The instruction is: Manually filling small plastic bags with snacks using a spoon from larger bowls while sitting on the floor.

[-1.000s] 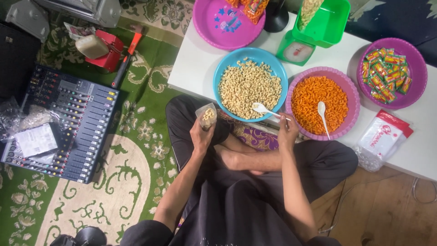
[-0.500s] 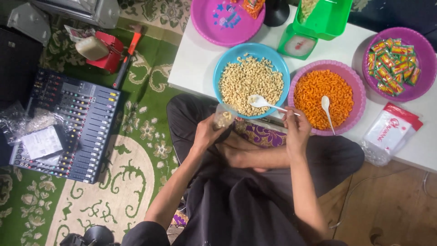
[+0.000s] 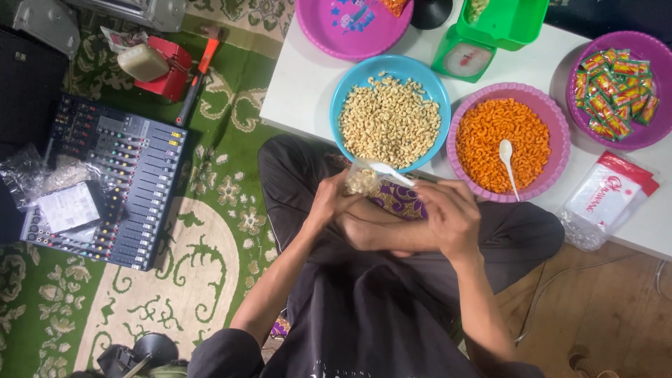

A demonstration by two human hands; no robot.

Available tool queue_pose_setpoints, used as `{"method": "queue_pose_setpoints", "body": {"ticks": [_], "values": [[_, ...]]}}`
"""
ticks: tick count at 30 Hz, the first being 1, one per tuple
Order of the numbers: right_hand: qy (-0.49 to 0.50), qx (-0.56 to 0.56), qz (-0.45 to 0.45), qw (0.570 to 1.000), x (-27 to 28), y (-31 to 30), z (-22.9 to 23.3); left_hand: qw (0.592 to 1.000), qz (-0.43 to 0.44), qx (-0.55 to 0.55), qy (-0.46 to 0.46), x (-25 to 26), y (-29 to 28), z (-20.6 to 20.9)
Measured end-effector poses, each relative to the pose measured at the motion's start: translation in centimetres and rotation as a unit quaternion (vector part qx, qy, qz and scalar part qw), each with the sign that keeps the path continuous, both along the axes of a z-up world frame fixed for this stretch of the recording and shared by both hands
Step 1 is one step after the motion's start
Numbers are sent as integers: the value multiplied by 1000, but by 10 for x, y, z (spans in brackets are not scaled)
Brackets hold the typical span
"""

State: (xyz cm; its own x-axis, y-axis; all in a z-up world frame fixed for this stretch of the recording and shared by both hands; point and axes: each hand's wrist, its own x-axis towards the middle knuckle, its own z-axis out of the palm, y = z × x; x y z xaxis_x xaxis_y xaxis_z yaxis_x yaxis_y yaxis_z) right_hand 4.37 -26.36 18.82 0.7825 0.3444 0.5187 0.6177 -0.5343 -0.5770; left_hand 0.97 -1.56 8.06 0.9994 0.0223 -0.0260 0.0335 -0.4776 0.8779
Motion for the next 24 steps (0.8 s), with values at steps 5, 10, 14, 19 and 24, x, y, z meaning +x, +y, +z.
{"method": "queue_pose_setpoints", "body": {"ticks": [5, 10, 14, 19, 24], "values": [[16, 80, -110, 991, 18, -20, -31, 999, 40, -17, 13, -1, 6, 3], [86, 50, -197, 975, 35, -28, -80, 989, 141, -7, -47, 1, 22, -38], [113, 12, -189, 975, 41, -27, -100, 948, 260, 54, -175, 7, 35, -40], [127, 18, -162, 978, 43, -17, -118, 895, 334, 139, -262, 8, 47, -92], [216, 108, -211, 947, 45, -12, -141, 892, 313, 143, -293, 13, 47, -111]]}}
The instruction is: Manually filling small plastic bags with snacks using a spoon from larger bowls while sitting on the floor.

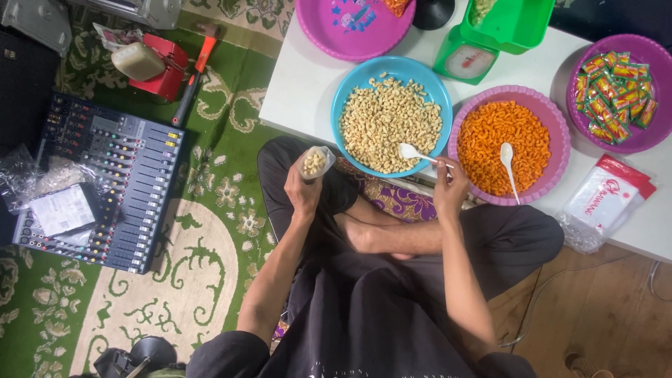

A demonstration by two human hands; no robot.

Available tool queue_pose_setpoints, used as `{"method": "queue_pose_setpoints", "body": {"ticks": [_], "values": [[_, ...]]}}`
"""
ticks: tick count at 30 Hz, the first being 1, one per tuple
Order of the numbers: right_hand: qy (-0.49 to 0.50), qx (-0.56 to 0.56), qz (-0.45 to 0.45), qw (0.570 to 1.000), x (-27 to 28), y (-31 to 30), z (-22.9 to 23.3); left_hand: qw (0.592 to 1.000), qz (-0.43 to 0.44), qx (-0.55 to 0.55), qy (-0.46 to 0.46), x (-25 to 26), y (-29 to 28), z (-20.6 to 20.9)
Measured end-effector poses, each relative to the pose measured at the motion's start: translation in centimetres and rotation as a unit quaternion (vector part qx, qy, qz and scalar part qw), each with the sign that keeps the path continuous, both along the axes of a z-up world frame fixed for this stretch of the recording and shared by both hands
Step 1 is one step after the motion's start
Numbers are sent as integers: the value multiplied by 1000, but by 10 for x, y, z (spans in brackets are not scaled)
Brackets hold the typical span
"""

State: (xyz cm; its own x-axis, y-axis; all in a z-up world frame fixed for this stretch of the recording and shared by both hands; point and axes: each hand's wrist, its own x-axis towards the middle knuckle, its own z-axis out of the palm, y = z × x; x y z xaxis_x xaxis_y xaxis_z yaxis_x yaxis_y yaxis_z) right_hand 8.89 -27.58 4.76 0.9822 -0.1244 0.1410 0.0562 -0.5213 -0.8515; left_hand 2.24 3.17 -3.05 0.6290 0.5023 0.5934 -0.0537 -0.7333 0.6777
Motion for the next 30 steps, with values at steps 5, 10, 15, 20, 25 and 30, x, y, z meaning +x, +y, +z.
{"method": "queue_pose_setpoints", "body": {"ticks": [5, 10, 15, 20, 25, 30], "values": [[28, 45, -31, 998, -2, -6, -5, 1000, 7, 0, 5, -2, -1, 3], [56, 83, -55, 993, -4, -7, -5, 1000, 21, -8, -2, 2, -4, 4], [61, 107, -69, 990, -4, -8, -7, 1000, 28, -9, 2, 1, -4, -2], [29, 14, -28, 999, -6, -15, 14, 999, 31, -3, 7, 0, -2, -12], [-8, -46, 32, 998, -1, -16, 7, 999, 36, -8, 7, -1, -1, -20], [31, 34, -3, 999, 0, -12, 1, 999, 37, 7, 11, 0, -1, -15]]}}
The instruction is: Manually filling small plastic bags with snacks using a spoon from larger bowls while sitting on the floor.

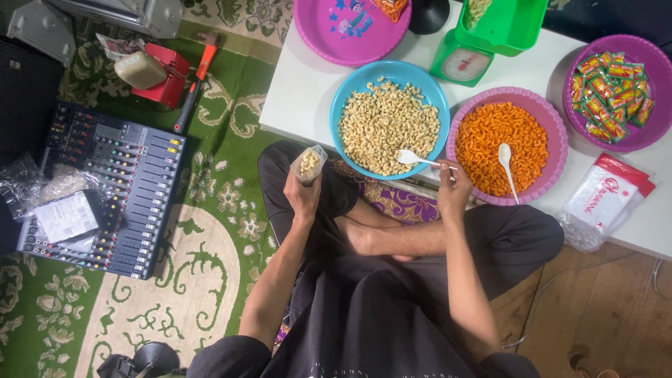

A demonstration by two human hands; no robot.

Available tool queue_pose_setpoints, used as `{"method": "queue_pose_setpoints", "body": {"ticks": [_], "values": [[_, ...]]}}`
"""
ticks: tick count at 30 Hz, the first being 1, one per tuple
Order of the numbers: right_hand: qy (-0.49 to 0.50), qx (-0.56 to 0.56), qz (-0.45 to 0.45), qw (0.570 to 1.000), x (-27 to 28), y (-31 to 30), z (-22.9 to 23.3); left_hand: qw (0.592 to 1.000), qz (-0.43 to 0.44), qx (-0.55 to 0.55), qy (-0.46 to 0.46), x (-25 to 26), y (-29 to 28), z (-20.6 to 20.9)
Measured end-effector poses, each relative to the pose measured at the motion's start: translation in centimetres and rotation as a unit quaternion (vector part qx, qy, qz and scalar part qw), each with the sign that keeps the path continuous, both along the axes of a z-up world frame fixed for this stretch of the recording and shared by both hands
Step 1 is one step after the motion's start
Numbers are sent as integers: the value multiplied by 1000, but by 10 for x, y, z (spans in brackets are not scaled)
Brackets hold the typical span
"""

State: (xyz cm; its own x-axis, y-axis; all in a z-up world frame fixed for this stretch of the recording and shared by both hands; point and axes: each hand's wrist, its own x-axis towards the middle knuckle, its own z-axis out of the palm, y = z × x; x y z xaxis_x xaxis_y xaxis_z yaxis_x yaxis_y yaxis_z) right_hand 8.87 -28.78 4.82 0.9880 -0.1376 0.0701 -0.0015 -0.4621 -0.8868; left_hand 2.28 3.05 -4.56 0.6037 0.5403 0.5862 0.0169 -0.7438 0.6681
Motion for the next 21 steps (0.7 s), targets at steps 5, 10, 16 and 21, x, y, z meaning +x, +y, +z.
{"method": "queue_pose_setpoints", "body": {"ticks": [5, 10, 16, 21], "values": [[48, 76, -25, 996, -2, 0, -12, 1000, -4, -7, -1, 0, -1, 4], [55, 106, -25, 993, 0, 4, -20, 1000, -3, -2, 4, 1, 0, 7], [70, 145, -52, 986, -2, 3, -25, 1000, -5, -1, 5, 0, 1, 5], [65, 157, -66, 983, -9, -1, -20, 1000, -14, -5, 20, 0, 1, 11]]}}
